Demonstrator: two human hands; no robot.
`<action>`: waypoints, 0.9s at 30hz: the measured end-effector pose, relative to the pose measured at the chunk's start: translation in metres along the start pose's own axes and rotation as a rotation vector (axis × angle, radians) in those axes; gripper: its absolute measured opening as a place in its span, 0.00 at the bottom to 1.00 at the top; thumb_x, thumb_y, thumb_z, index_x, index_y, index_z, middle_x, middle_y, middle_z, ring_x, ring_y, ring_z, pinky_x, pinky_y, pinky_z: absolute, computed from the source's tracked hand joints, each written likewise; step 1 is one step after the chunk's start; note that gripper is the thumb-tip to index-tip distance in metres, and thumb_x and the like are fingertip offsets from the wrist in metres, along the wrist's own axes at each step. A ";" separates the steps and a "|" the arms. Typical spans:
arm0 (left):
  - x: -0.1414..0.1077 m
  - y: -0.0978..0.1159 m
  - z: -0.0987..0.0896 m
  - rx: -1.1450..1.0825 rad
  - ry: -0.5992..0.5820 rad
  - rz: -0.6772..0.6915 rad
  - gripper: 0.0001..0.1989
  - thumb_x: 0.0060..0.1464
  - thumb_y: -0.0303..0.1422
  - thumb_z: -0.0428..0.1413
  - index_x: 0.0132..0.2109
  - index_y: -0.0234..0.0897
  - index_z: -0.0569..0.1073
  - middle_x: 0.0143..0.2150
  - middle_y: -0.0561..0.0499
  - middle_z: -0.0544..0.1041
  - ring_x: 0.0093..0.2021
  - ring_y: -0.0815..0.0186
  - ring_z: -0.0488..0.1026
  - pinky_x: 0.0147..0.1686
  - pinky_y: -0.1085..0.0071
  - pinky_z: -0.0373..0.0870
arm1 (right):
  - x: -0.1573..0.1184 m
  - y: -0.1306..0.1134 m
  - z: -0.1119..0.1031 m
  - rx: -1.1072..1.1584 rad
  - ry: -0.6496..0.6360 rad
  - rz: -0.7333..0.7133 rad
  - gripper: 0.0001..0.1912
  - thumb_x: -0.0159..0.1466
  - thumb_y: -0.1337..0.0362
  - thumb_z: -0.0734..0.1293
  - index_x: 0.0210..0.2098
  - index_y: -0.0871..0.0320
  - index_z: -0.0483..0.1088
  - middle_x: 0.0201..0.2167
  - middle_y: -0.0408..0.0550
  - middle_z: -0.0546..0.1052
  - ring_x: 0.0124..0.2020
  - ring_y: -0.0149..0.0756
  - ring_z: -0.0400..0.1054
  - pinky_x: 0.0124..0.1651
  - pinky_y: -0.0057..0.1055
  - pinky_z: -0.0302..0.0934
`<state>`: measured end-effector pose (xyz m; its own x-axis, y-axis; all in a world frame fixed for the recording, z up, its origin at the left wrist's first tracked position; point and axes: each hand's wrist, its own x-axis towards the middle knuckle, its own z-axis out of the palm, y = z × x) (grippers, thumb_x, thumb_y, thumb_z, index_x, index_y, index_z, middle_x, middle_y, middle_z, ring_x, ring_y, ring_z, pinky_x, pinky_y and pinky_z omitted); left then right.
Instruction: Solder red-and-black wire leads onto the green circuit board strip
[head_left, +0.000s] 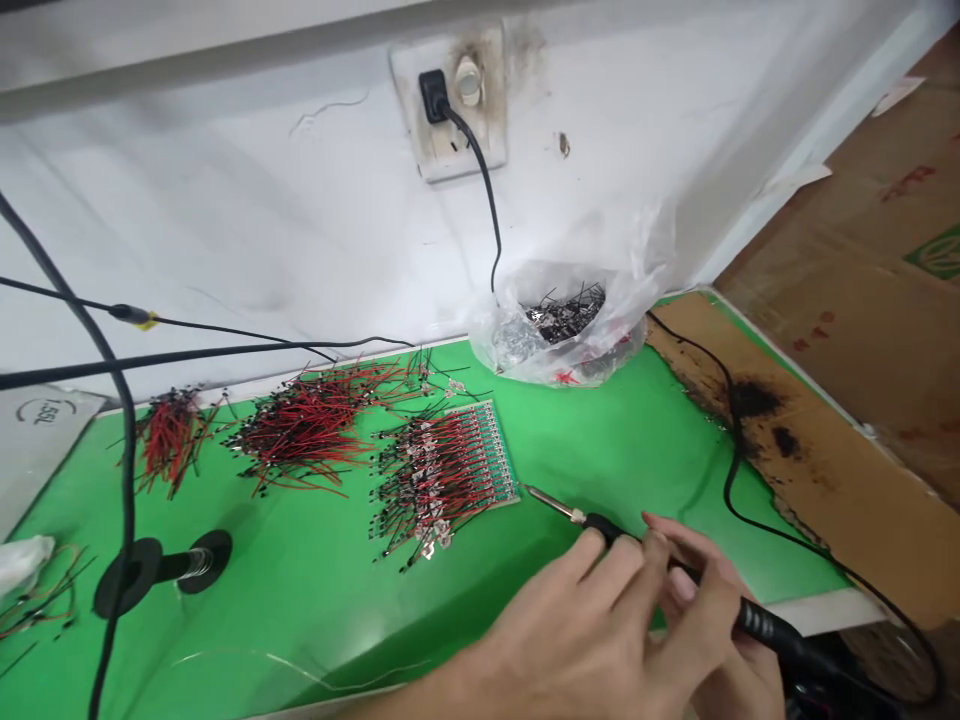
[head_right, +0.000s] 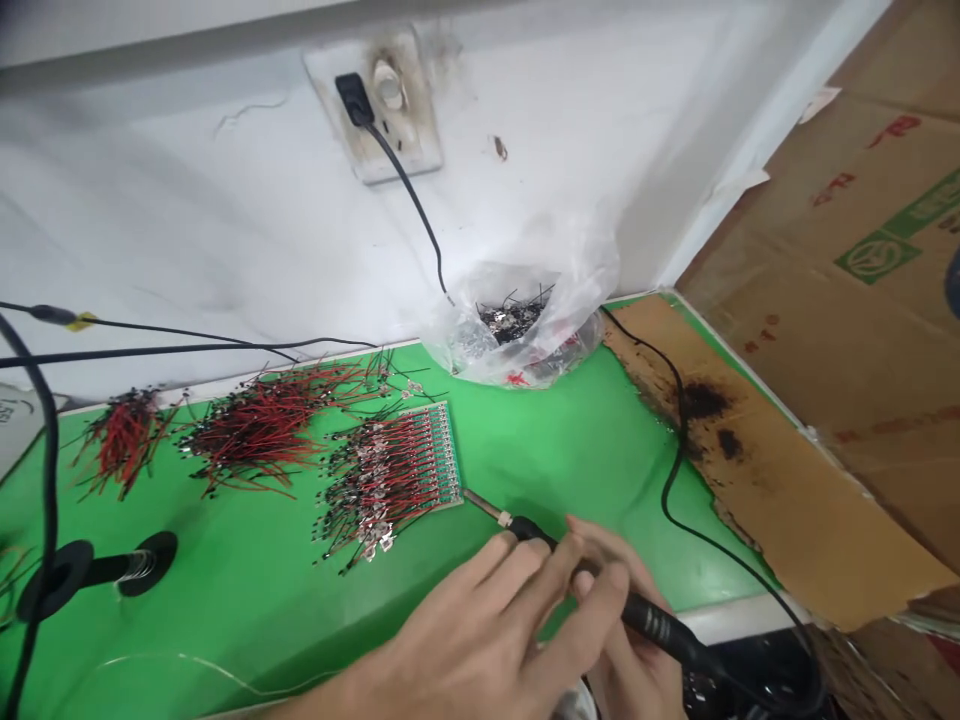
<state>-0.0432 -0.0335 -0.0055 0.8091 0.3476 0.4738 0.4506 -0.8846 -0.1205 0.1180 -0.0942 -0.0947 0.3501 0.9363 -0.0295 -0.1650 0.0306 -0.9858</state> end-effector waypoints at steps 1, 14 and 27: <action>-0.007 -0.005 -0.003 -0.041 0.013 -0.049 0.24 0.69 0.31 0.47 0.68 0.27 0.64 0.60 0.36 0.74 0.50 0.57 0.73 0.52 0.61 0.68 | 0.003 0.000 0.003 0.019 -0.003 -0.004 0.15 0.68 0.59 0.70 0.53 0.50 0.79 0.51 0.51 0.81 0.49 0.39 0.78 0.50 0.26 0.73; -0.085 -0.092 -0.008 0.027 -0.372 -0.446 0.30 0.67 0.47 0.51 0.66 0.32 0.65 0.71 0.39 0.63 0.70 0.48 0.60 0.69 0.42 0.53 | 0.034 -0.009 -0.001 0.223 0.051 0.063 0.14 0.64 0.55 0.72 0.43 0.56 0.83 0.35 0.59 0.84 0.32 0.47 0.81 0.30 0.33 0.75; -0.112 -0.066 -0.035 -0.017 -0.265 -0.456 0.25 0.66 0.38 0.54 0.66 0.33 0.64 0.70 0.40 0.64 0.69 0.51 0.62 0.68 0.46 0.54 | 0.033 -0.002 0.000 0.083 0.045 0.005 0.09 0.63 0.58 0.75 0.41 0.55 0.82 0.27 0.48 0.80 0.26 0.31 0.74 0.31 0.23 0.69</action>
<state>-0.1770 -0.0245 -0.0206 0.6005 0.7634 0.2381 0.7750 -0.6289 0.0617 0.1299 -0.0629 -0.0939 0.3895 0.9200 -0.0440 -0.2425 0.0564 -0.9685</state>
